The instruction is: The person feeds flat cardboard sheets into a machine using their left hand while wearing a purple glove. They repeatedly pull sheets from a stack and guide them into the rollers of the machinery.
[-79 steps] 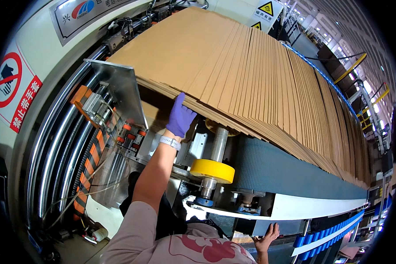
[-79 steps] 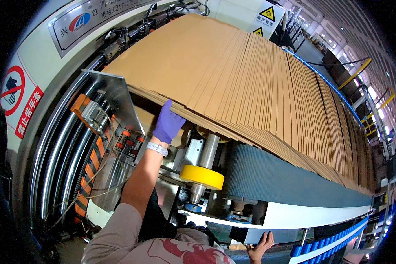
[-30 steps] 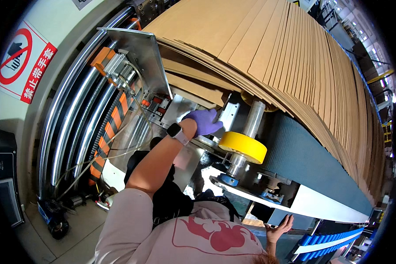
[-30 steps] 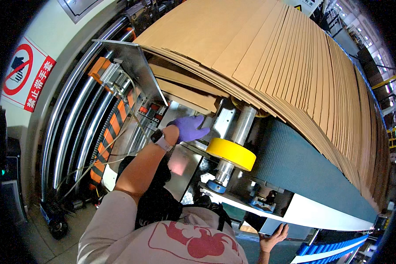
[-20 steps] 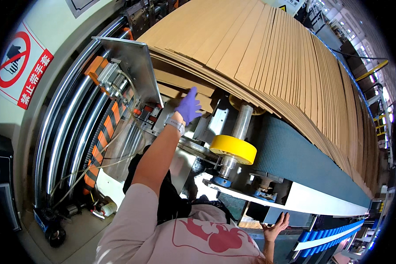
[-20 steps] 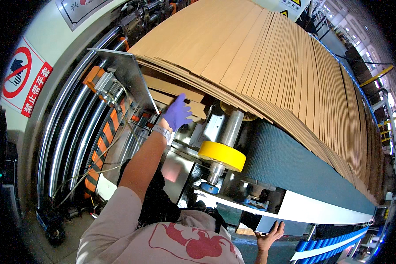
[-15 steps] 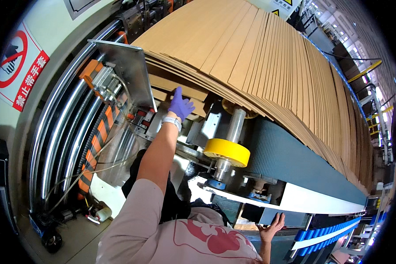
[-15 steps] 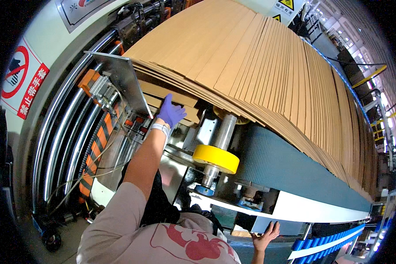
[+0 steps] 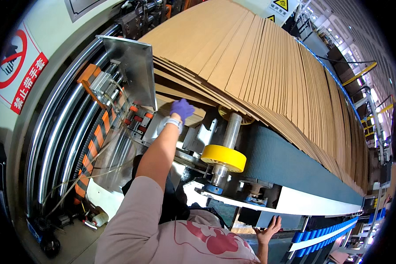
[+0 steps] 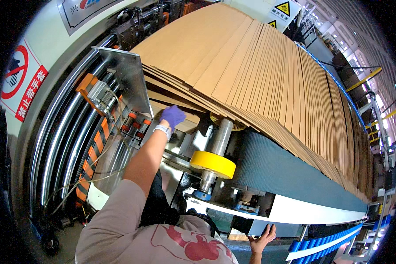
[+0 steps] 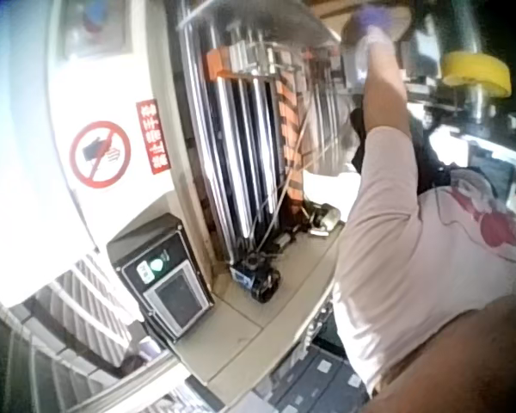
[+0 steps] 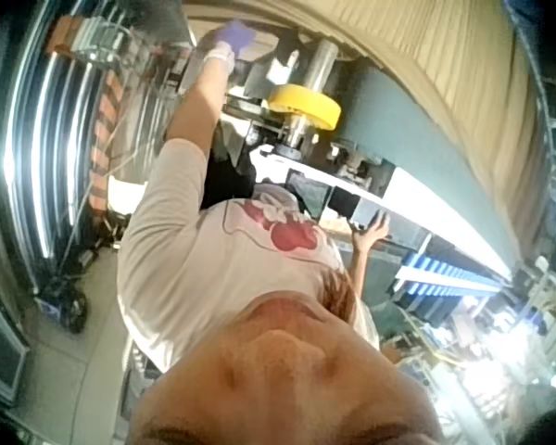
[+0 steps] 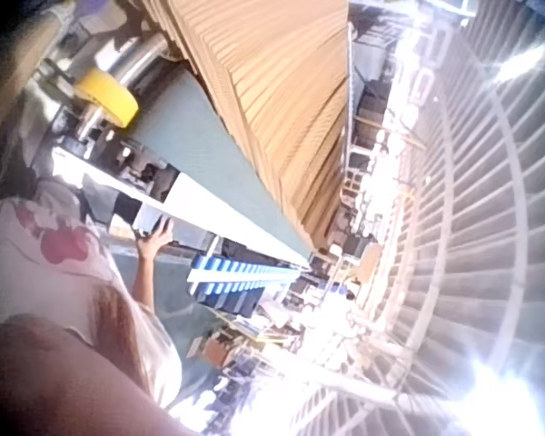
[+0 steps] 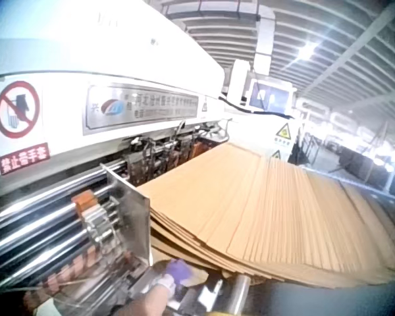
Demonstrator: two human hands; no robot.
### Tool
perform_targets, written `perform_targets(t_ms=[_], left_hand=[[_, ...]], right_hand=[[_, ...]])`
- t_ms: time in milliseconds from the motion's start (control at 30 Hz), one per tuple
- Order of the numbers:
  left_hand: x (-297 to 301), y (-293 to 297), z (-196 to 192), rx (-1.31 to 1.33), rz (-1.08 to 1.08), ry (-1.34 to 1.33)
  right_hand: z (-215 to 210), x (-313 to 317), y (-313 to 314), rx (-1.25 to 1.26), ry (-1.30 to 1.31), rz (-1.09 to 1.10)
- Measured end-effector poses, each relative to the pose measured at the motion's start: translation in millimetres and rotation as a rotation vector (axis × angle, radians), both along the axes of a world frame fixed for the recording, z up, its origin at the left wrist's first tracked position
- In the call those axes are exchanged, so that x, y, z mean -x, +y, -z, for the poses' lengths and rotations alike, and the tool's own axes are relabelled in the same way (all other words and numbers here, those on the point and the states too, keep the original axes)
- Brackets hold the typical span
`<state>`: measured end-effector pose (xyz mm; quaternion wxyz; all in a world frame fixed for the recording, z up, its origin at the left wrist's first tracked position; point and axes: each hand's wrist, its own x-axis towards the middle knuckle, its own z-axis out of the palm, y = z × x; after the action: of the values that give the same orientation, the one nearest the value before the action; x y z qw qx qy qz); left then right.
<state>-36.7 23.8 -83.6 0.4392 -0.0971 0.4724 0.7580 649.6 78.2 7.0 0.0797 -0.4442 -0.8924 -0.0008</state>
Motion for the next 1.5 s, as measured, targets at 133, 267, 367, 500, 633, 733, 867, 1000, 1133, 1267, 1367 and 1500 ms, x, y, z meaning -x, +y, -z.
perform_targets(t_ms=[133,267,367,500,633,733,867,1000,1133,1267,1367,1500], left_hand=[[13,-11,11,-0.228,0.004,0.020],[-22,6,-62,-0.184,-0.168,-0.080],[-7,-1,-60,-0.178,-0.220,-0.127],[-13,3,-88,-0.243,-0.273,-0.019],[-14,10,-82,-0.154,-0.440,0.024],[10,-7,-15,0.298,-0.298,0.212],[-12,16,-38,-0.346,-0.421,-0.197],[13,16,19,-0.496,-0.498,-0.091],[11,42,42,-0.409,-0.494,-0.085],[40,42,72,0.020,-0.620,-0.141],[53,32,85,-0.046,-0.763,-0.134],[9,46,-9,0.015,-0.633,-0.009]], right_hand=[[1,5,0,-0.039,0.035,0.002],[4,-2,-2,-0.065,0.043,-0.003],[4,1,2,-0.059,0.054,-0.020],[3,-2,-1,-0.033,0.044,0.001],[4,-5,0,-0.004,0.012,0.020],[7,1,11,-0.012,0.031,-0.050],[5,-9,-2,-0.023,0.012,0.004],[5,-7,3,-0.024,0.037,-0.038],[6,-10,4,-0.031,0.021,-0.026],[1,-2,7,-0.025,0.049,-0.049],[4,1,11,-0.026,0.052,-0.059],[7,-16,-2,-0.003,-0.008,0.049]])
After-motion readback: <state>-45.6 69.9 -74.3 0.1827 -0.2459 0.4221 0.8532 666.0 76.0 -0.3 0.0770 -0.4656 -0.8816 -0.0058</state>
